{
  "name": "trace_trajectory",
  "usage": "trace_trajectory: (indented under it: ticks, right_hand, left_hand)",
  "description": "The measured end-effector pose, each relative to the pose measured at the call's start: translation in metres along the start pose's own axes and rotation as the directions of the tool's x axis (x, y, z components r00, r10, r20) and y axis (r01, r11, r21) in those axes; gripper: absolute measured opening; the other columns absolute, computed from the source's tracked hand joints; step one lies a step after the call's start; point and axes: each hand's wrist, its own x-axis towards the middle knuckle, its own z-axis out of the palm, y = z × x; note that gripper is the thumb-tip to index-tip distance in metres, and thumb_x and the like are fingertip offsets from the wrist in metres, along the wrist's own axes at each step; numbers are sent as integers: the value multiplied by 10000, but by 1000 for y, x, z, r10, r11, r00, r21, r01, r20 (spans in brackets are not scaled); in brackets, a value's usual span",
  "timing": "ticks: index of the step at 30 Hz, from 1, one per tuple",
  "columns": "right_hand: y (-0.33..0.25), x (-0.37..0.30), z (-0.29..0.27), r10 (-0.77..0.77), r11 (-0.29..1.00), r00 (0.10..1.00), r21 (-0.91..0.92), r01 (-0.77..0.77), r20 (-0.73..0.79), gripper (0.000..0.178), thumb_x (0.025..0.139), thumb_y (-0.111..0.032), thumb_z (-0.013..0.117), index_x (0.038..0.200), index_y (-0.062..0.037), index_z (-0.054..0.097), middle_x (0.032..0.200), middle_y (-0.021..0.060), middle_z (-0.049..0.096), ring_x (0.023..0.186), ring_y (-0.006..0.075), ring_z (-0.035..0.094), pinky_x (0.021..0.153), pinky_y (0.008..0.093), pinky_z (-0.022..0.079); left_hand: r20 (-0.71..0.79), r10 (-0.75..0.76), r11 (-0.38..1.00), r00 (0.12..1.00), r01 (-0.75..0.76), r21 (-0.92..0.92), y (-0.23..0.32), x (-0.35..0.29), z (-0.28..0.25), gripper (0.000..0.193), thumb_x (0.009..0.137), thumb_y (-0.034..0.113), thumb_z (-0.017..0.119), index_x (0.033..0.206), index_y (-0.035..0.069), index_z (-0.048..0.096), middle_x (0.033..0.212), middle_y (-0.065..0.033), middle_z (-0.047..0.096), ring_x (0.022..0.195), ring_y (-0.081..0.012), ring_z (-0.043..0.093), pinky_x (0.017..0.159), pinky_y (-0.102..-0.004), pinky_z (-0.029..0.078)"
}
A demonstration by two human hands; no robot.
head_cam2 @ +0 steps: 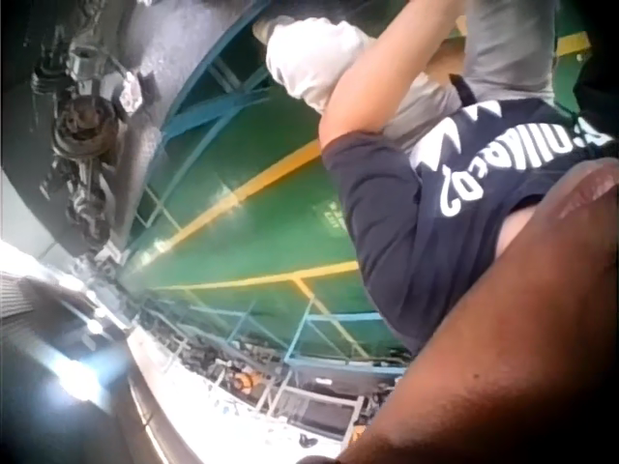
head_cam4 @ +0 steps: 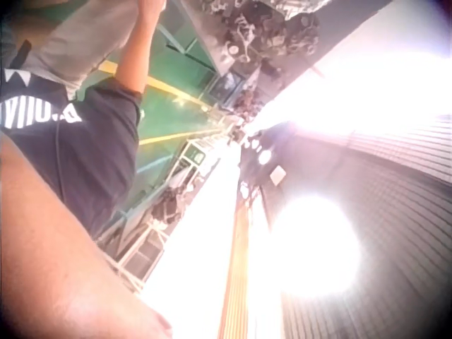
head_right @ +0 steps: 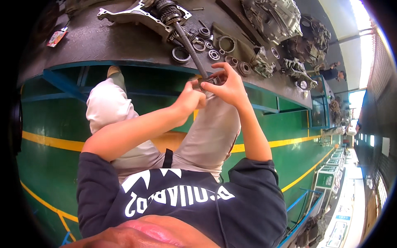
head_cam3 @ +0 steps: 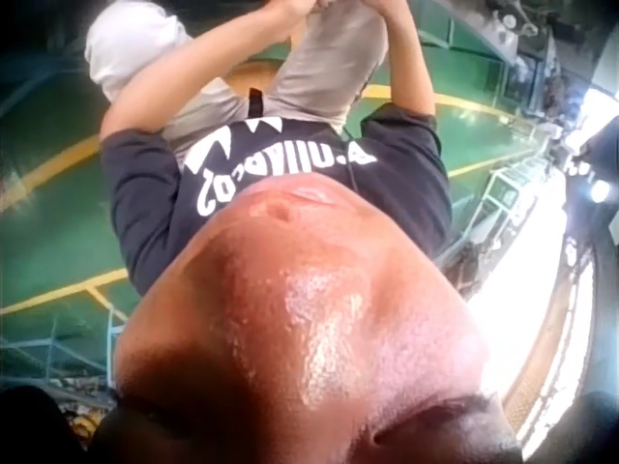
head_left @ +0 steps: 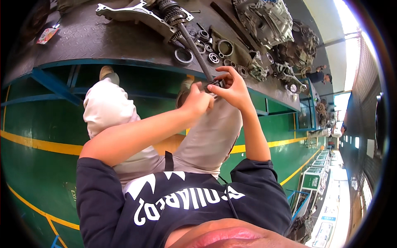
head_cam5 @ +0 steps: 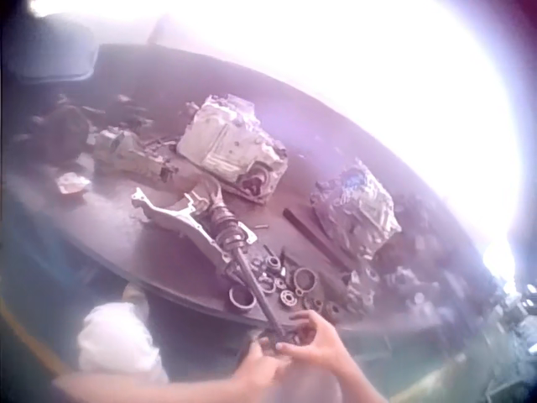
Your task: The person handles gear rings and bearings by hand, slides gears and rings onto a transmission shaft, and fits the shaft assembly into the gearbox housing.
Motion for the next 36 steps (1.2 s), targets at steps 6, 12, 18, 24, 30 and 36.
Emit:
trace_trajectory:
  ticks: [6, 12, 18, 24, 30, 36]
  right_hand:
    - [16, 20, -42, -153, 945, 966, -318, 82, -206, 614, 696, -252, 939, 1205, -27, 680, 1017, 110, 732, 865, 127, 660, 793, 285, 544]
    - [57, 138, -77, -304, 945, 839, -251, 207, -452, 662, 756, -396, 907, 1211, 19, 665, 1131, 157, 738, 1044, 239, 708, 903, 345, 548]
    - [81, 179, -70, -275, 942, 804, -314, 116, -527, 522, 868, -335, 802, 1219, 23, 656, 1183, 192, 717, 1099, 301, 701, 937, 379, 545]
    - [20, 167, -21, -349, 932, 920, -164, 322, -178, 419, 944, -237, 742, 1260, 14, 630, 1146, 149, 722, 1031, 199, 699, 873, 321, 559]
    - [-66, 178, 17, -154, 988, 986, 29, 153, 58, 602, 998, -400, 688, 1389, 16, 499, 1174, 138, 691, 993, 196, 709, 838, 305, 570]
    - [-92, 209, 37, 70, 994, 991, 71, -78, 117, 653, 910, -510, 744, 1211, 58, 631, 997, 117, 715, 811, 168, 736, 716, 251, 588]
  left_hand:
    - [65, 185, 975, 981, -175, -134, 20, 18, -10, 533, 782, 61, 537, 1314, 32, 552, 1374, -79, 586, 1241, -221, 577, 992, -324, 445]
    - [56, 139, 969, 989, -125, -212, 24, 20, -9, 379, 847, 128, 548, 1219, 67, 587, 1321, -64, 640, 1082, -178, 635, 906, -317, 446]
    - [11, 139, 983, 990, -137, -127, 25, 28, 0, 290, 1086, 288, 449, 1245, 104, 607, 1187, -15, 728, 884, -95, 640, 781, -276, 458]
    - [-37, 185, 980, 982, -187, -69, 23, 22, -7, 268, 1113, 251, 460, 1239, 79, 622, 1161, -6, 729, 807, -66, 566, 726, -234, 443]
    - [77, 326, 940, 942, -314, -134, 35, 13, -6, 269, 1107, 255, 515, 1237, 60, 647, 1110, 2, 724, 771, -50, 501, 707, -192, 429]
    - [258, 446, 894, 857, -409, -185, 55, 5, -12, 355, 1086, 341, 561, 1262, 47, 655, 1157, -12, 728, 821, -57, 525, 756, -194, 449]
